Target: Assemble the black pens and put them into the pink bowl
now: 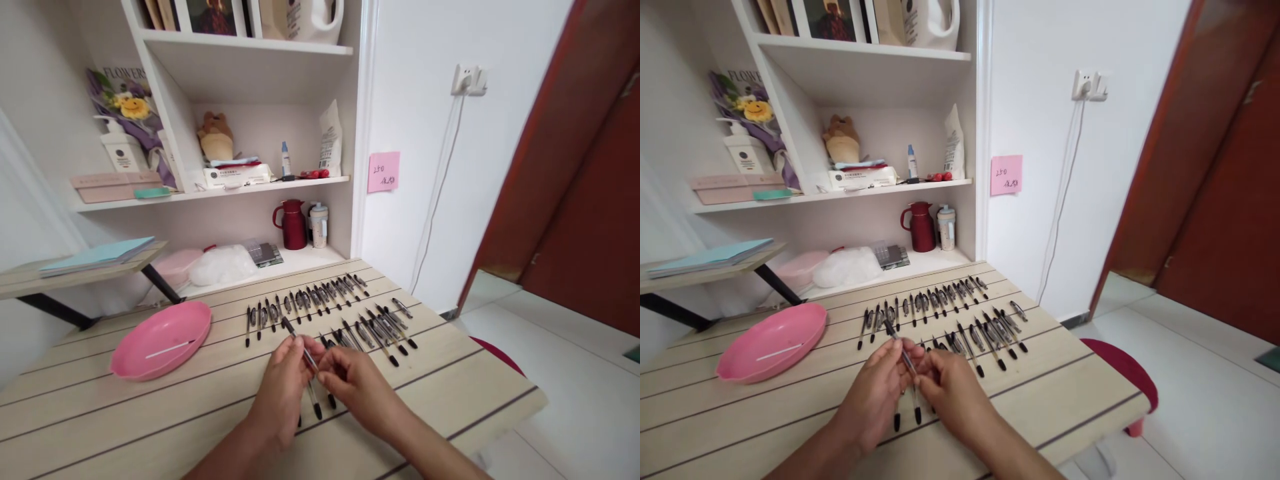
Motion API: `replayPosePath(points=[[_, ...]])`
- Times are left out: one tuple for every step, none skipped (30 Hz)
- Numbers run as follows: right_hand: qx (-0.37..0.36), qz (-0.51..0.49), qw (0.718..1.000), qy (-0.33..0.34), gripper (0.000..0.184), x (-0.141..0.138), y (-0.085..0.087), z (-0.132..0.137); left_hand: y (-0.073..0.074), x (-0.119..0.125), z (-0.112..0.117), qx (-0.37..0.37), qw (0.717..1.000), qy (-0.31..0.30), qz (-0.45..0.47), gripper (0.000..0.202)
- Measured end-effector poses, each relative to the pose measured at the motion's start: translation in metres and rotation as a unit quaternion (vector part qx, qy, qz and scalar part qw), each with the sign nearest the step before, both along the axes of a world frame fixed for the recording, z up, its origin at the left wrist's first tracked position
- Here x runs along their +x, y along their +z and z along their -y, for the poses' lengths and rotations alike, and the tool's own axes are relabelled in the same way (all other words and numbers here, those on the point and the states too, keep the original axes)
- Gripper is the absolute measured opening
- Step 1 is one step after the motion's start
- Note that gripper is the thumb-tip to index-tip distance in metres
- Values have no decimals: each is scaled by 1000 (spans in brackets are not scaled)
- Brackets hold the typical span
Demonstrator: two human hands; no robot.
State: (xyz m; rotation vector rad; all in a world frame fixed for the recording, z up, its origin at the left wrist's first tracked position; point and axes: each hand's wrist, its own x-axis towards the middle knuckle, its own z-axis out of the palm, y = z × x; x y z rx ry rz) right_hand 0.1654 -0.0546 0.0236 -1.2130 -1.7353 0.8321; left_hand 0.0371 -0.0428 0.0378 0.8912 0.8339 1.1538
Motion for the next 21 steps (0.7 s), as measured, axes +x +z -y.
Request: replayPosePath(points=[[-9,1,1000,5,11,6,0,-4,-1,0,-1,-7,1000,12,27,24],[-20,6,1000,-3,13,18,0,-9,-1,-3,-2,-17,999,19,45,21],[-19,22,999,-35,17,36,-1,-17,-2,-9,-3,-32,998,22,54,20],[-14,52,994,-99,22,59,-1,-26,-2,-15,-3,-48,997,18,54,19],[-5,93,979,-181,25,85,-3,-35,-2,-23,-2,-65,997,12,45,19],[0,139,955,-264,27,111,-5,-44,-2,-31,-1,-80,996,6,34,19],[-6,186,925,-332,31,136,-9,-53,-2,-38,1,-91,996,-1,21,20],[-29,237,900,-366,36,157,-13,-61,-2,-44,4,-99,995,-8,8,22],[-41,252,889,-380,40,175,-18,-68,-3,-49,6,-103,995,-16,-5,25],[-49,259,885,-383,43,187,-24,-73,-4,-52,9,-105,994,-23,-18,28],[-56,266,882,-385,43,195,-30,-78,-6,-55,11,-104,994,-29,-30,32],[-62,270,881,-384,44,198,-36,-82,-8,-57,13,-101,993,-35,-40,36],[-66,277,879,-382,44,198,-41,-86,-10,-58,14,-98,993,-40,-47,40],[-68,287,876,-381,44,196,-47,-89,-13,-58,16,-95,993,-45,-51,43],[-68,300,873,-380,44,194,-51,-92,-15,-59,16,-95,993,-50,-53,46],[-67,313,869,-378,43,192,-55,-94,-18,-59,17,-96,992,-55,-55,47],[-66,324,866,-375,42,191,-58,-95,-20,-60,17,-98,992,-62,-56,49],[-65,331,865,-372,41,191,-61,-95,-22,-60,17,-101,991,-68,-56,50],[-65,334,865,-369,39,193,-63,-94,-23,-61,17,-103,991,-72,-55,50],[-66,334,866,-366,38,196,-65,-92,-24,-61,18,-106,990,-76,-53,50],[-69,334,867,-364,38,199,-66,-89,-24,-61,18,-109,990,-81,-50,51]])
